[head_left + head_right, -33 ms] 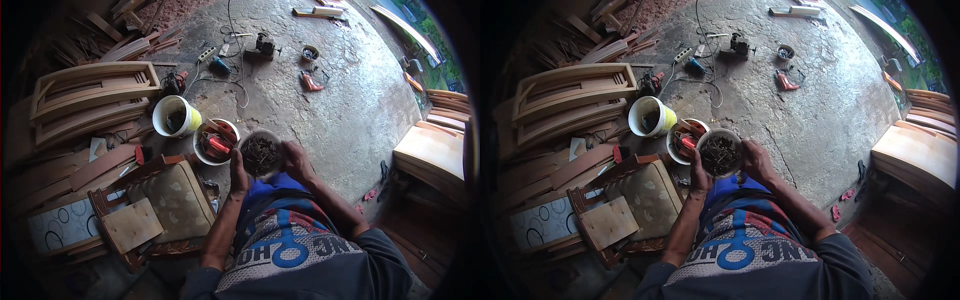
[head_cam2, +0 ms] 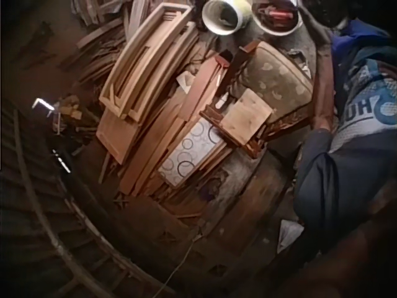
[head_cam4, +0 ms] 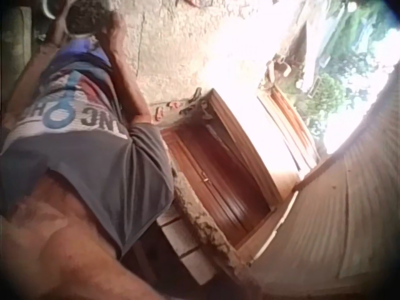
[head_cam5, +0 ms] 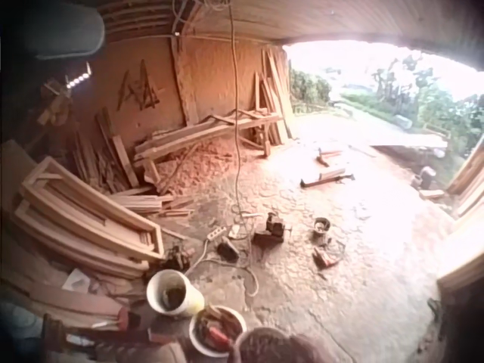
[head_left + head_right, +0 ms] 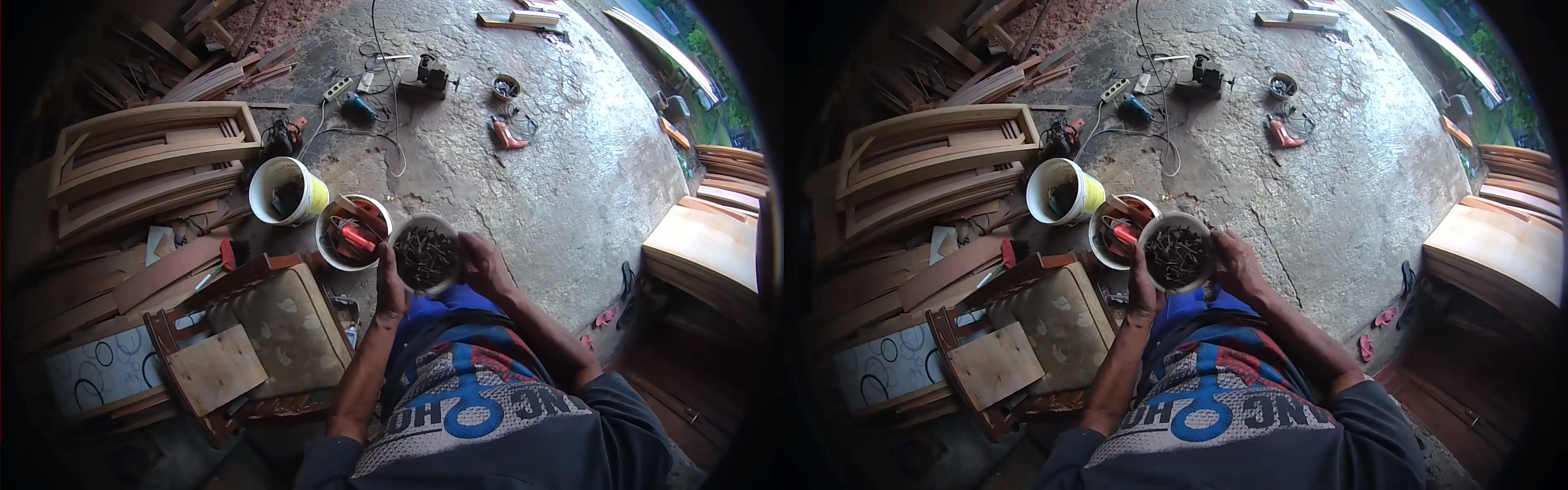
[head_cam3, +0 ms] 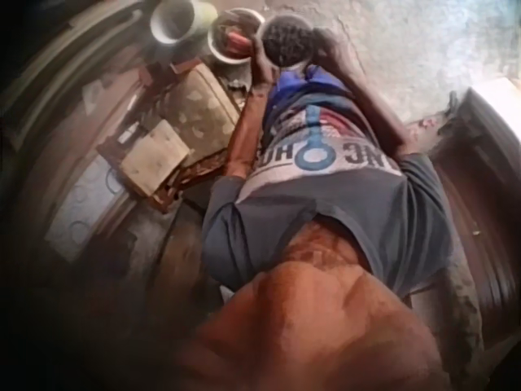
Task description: The person sits on the ground and uses a chisel and hammer to carve a piece of wood. They then stand, retrieve a drill and a bowl of hardware, and sort through the contents.
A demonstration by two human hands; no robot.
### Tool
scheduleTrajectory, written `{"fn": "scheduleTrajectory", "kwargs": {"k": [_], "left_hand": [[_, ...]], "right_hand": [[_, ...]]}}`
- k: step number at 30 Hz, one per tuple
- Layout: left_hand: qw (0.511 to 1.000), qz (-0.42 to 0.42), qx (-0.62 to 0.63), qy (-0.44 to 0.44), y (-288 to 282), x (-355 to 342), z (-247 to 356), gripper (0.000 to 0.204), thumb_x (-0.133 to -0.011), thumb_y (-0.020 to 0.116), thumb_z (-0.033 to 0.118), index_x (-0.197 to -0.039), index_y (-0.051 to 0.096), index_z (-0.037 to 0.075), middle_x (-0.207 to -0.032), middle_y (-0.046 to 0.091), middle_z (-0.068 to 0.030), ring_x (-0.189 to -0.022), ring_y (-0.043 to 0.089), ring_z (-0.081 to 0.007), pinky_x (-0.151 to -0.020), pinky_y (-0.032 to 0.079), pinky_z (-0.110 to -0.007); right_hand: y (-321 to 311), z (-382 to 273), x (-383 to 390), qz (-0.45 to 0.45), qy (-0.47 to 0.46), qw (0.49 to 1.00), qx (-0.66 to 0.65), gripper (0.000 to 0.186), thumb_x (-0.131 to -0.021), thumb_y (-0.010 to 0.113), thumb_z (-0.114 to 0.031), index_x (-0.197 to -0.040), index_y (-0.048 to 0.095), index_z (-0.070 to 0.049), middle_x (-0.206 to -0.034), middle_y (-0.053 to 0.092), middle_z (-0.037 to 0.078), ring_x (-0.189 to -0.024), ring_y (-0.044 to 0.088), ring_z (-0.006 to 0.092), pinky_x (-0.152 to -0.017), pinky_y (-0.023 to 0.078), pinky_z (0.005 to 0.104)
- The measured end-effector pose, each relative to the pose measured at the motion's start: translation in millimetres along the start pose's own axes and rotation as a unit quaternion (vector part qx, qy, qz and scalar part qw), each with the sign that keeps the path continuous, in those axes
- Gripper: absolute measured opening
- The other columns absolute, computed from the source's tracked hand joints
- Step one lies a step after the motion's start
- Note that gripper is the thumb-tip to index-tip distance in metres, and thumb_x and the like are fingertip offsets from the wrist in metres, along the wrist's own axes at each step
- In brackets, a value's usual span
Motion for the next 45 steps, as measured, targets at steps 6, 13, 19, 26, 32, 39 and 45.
{"fn": "scheduleTrajectory", "kwargs": {"k": [6,13,19,26,32,39,45], "left_hand": [[0.981,0.017,-0.172,0.088,-16,7,7,0.071,-0.109,0.039,0.059,-0.153,0.042,0.004,-0.146,0.057,-0.0133,-0.13,0.061,-0.0252,-0.111,0.05,-0.042],[0.999,0.021,-0.022,-0.037,-23,0,-2,0.069,-0.114,0.03,0.051,-0.152,0.042,-0.005,-0.149,0.051,-0.0151,-0.137,0.047,-0.0208,-0.118,0.037,-0.036],[0.989,-0.046,-0.114,0.083,-14,9,15,0.07,-0.113,0.031,0.052,-0.152,0.041,-0.006,-0.148,0.05,-0.0145,-0.136,0.048,-0.0206,-0.118,0.038,-0.035],[0.997,-0.005,0.005,-0.077,-14,-2,1,0.076,-0.111,0.035,0.056,-0.156,0.036,-0.006,-0.15,0.048,-0.0147,-0.135,0.051,-0.0214,-0.116,0.04,-0.035],[0.983,-0.008,-0.183,0.008,5,9,27,0.075,-0.111,0.036,0.056,-0.153,0.04,-0.006,-0.146,0.053,-0.0151,-0.133,0.052,-0.0223,-0.114,0.041,-0.035],[0.982,0.016,-0.189,-0.021,-6,-3,25,0.073,-0.112,0.036,0.052,-0.154,0.039,-0.008,-0.153,0.048,-0.0194,-0.143,0.042,-0.0239,-0.123,0.028,-0.036],[0.995,0.022,-0.085,-0.039,-38,-9,-2,0.073,-0.11,0.04,0.055,-0.154,0.039,-0.004,-0.152,0.049,-0.0173,-0.14,0.047,-0.0239,-0.119,0.035,-0.038]], "right_hand": [[7,-8,8,0.068,-0.079,0.995,-0.009,0.025,-0.108,0.054,-0.021,-0.113,0.065,0.001,-0.095,0.062,0.015,-0.063,0.065,0.0255,-0.055,0.053,0.0366],[17,3,11,0.02,-0.017,0.999,0.042,0.023,-0.107,0.055,-0.018,-0.118,0.066,0.0,-0.099,0.064,0.015,-0.069,0.068,0.0222,-0.055,0.054,0.0332],[16,0,26,0.089,-0.062,0.993,-0.039,0.026,-0.109,0.055,-0.021,-0.119,0.065,0.001,-0.096,0.064,0.013,-0.067,0.068,0.0187,-0.056,0.054,0.0319],[20,13,24,-0.001,0.132,0.99,-0.052,0.028,-0.109,0.055,-0.023,-0.118,0.065,0.001,-0.091,0.064,0.011,-0.065,0.069,0.018,-0.056,0.055,0.0316],[28,23,36,0.014,0.138,0.988,-0.07,0.026,-0.108,0.055,-0.021,-0.117,0.066,0.001,-0.089,0.066,0.012,-0.067,0.069,0.0186,-0.059,0.056,0.0336],[35,26,36,0.02,0.196,0.976,-0.095,0.022,-0.104,0.058,-0.02,-0.111,0.066,-0.001,-0.09,0.068,0.022,-0.086,0.069,0.0378,-0.077,0.052,0.0439],[33,25,33,0.0,0.209,0.972,-0.11,0.024,-0.105,0.058,-0.019,-0.117,0.065,0.001,-0.091,0.068,0.016,-0.086,0.071,0.0274,-0.074,0.056,0.0408]]}}
Point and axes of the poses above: each hand's wrist, its own x-axis away from the middle knuckle, its own y-axis out of the palm, z = x × y, the point moved 3 cm from there along -x, towards the middle knuckle
